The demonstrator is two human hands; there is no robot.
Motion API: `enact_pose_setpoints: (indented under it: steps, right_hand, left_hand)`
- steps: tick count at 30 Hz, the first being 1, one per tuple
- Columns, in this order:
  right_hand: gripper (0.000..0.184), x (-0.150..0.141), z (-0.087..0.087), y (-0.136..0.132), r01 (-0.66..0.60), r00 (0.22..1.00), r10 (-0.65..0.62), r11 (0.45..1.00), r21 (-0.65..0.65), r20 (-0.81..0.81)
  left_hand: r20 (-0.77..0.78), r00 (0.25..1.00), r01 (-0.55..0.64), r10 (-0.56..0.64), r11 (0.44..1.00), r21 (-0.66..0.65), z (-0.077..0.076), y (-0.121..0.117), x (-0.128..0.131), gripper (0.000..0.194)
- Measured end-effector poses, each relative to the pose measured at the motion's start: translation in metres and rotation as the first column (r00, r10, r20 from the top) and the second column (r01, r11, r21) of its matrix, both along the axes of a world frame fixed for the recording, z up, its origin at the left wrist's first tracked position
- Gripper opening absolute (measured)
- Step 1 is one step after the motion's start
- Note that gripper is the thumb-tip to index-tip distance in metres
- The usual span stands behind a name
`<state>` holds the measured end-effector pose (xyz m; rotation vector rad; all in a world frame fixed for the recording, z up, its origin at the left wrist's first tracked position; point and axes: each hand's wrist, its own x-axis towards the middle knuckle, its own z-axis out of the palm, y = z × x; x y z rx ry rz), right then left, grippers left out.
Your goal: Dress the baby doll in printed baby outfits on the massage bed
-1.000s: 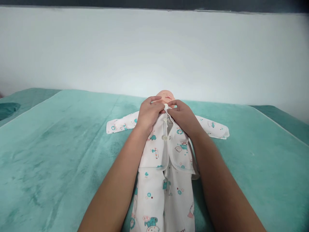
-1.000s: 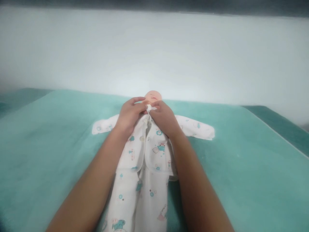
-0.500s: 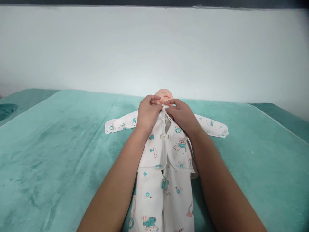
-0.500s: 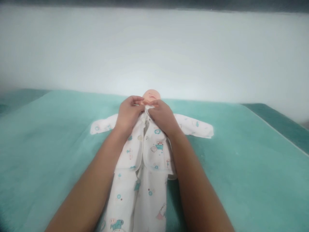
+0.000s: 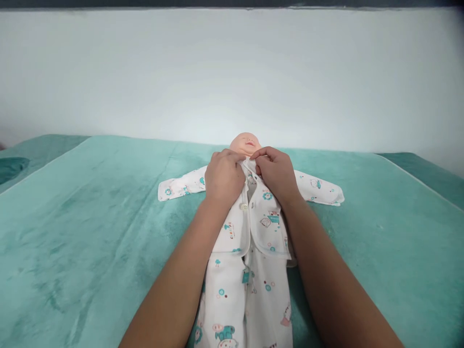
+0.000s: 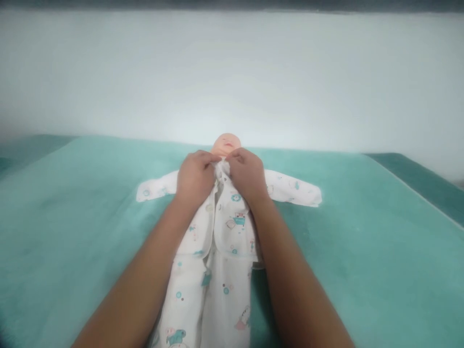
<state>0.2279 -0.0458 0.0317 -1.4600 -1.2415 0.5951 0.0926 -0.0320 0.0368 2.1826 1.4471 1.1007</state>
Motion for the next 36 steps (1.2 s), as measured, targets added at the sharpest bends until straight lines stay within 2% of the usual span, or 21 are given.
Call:
enact_pose_setpoints:
  steps: [3,5,8,12,16,17,19,21,24,27,31,33,36]
  right_hand:
    - [0.02,-0.001,0.0,-0.002,0.045,0.981,-0.052,0.998,0.042,0.188]
    - [0.023,0.0,0.0,-0.002,0.042,0.971,-0.055,0.997,0.063,0.231]
    - [0.024,0.001,-0.002,-0.002,0.027,0.971,-0.036,0.999,0.041,0.236]
    - [0.023,0.002,0.0,-0.003,0.021,0.979,-0.026,0.999,0.026,0.202]
    - [0.01,-0.002,0.014,-0.015,0.053,0.977,-0.056,0.998,0.022,0.207]
    - [0.009,-0.005,0.018,-0.021,0.04,0.971,-0.04,0.999,0.003,0.235]
    - [0.025,-0.012,0.026,-0.036,-0.001,0.942,0.027,0.997,-0.079,0.333]
    - [0.035,-0.018,0.03,-0.051,-0.012,0.896,0.088,0.985,-0.175,0.436]
    - [0.032,-0.021,0.026,-0.069,0.017,0.862,0.091,0.978,-0.209,0.499]
    - [0.027,-0.017,0.018,-0.075,-0.019,0.89,0.099,0.983,-0.18,0.444]
    - [0.023,-0.008,0.011,-0.07,-0.124,0.98,0.152,0.972,-0.201,0.129]
    - [0.022,-0.005,0.009,-0.067,-0.162,0.987,0.161,0.973,-0.164,-0.018]
    - [0.025,-0.002,0.004,-0.063,-0.181,0.98,0.171,0.979,-0.099,-0.1]
  left_hand:
    - [-0.017,1.0,-0.01,0.01,1.0,-0.003,-0.001,-0.001,-0.001,0.041]
    - [-0.005,1.0,-0.002,0.002,1.0,-0.013,-0.001,-0.002,-0.002,0.04]
    - [0.07,0.997,0.024,-0.021,0.999,-0.041,-0.005,-0.005,-0.007,0.039]
    - [0.281,0.957,0.09,-0.071,0.995,-0.053,-0.01,-0.012,-0.016,0.031]
    - [0.31,0.947,0.108,-0.081,0.992,-0.071,-0.006,-0.02,-0.021,0.025]
    - [0.303,0.949,0.11,-0.081,0.991,-0.08,-0.004,-0.022,-0.021,0.024]
    - [0.285,0.953,0.138,-0.104,0.985,-0.104,0.0,-0.024,-0.024,0.022]
    - [0.261,0.949,0.218,-0.177,0.967,-0.134,0.005,-0.026,-0.029,0.02]
    - [0.249,0.921,0.349,-0.299,0.918,-0.186,0.009,-0.028,-0.039,0.016]
    - [0.272,0.901,0.405,-0.339,0.88,-0.247,0.011,-0.03,-0.045,0.012]
    - [0.357,0.894,0.396,-0.269,0.846,-0.356,0.011,-0.031,-0.046,0.014]
    - [0.395,0.888,0.394,-0.236,0.833,-0.389,0.011,-0.032,-0.045,0.015]
    - [0.422,0.877,0.406,-0.228,0.822,-0.399,0.011,-0.032,-0.044,0.014]
